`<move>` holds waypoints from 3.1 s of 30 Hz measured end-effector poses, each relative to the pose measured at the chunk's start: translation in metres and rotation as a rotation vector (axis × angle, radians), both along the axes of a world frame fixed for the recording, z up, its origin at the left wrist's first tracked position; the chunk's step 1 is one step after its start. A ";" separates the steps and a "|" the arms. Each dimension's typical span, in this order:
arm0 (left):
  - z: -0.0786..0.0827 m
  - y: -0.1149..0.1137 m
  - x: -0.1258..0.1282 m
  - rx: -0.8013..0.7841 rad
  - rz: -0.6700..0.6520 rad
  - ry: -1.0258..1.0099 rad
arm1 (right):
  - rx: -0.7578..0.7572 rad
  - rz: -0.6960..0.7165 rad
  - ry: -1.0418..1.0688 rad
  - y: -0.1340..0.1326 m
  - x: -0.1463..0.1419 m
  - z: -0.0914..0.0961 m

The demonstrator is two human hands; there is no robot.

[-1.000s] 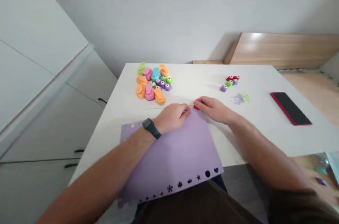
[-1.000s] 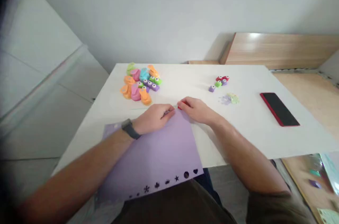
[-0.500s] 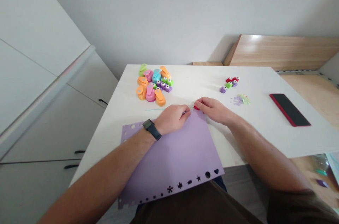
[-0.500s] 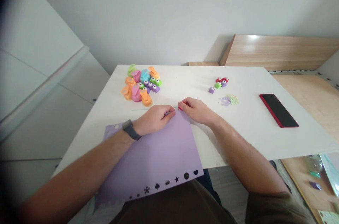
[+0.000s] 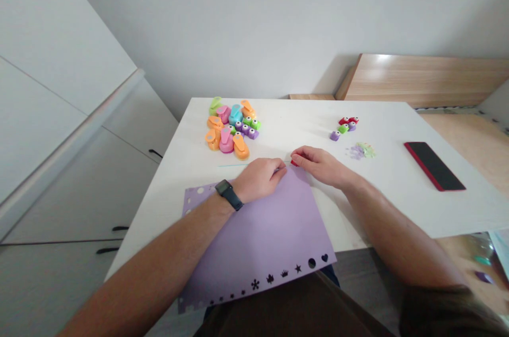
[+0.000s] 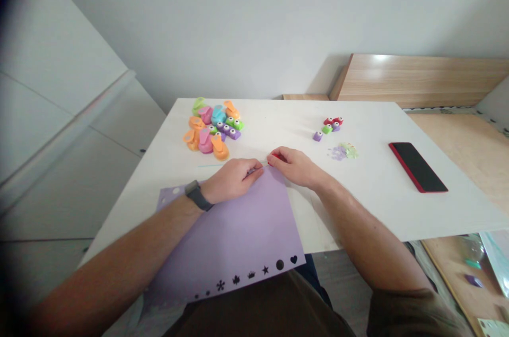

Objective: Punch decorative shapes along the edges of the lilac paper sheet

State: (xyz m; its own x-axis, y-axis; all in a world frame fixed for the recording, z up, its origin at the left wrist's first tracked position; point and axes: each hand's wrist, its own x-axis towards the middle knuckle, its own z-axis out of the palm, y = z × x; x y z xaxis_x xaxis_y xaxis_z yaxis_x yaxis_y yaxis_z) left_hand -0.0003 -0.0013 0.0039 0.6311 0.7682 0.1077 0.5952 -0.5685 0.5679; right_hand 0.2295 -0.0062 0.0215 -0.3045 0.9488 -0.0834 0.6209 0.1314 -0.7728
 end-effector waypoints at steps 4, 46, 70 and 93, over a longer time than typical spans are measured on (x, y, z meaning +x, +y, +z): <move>-0.002 0.000 0.000 0.009 -0.005 -0.004 | 0.025 0.064 0.022 0.000 0.001 -0.002; 0.007 -0.007 -0.003 -0.028 -0.040 -0.101 | -0.081 0.084 0.235 0.005 0.023 0.013; 0.007 -0.007 -0.003 -0.048 -0.027 -0.124 | -0.125 0.221 0.203 0.005 0.029 0.011; 0.006 -0.009 0.009 0.065 -0.040 -0.273 | -0.136 0.263 0.214 0.004 0.025 0.004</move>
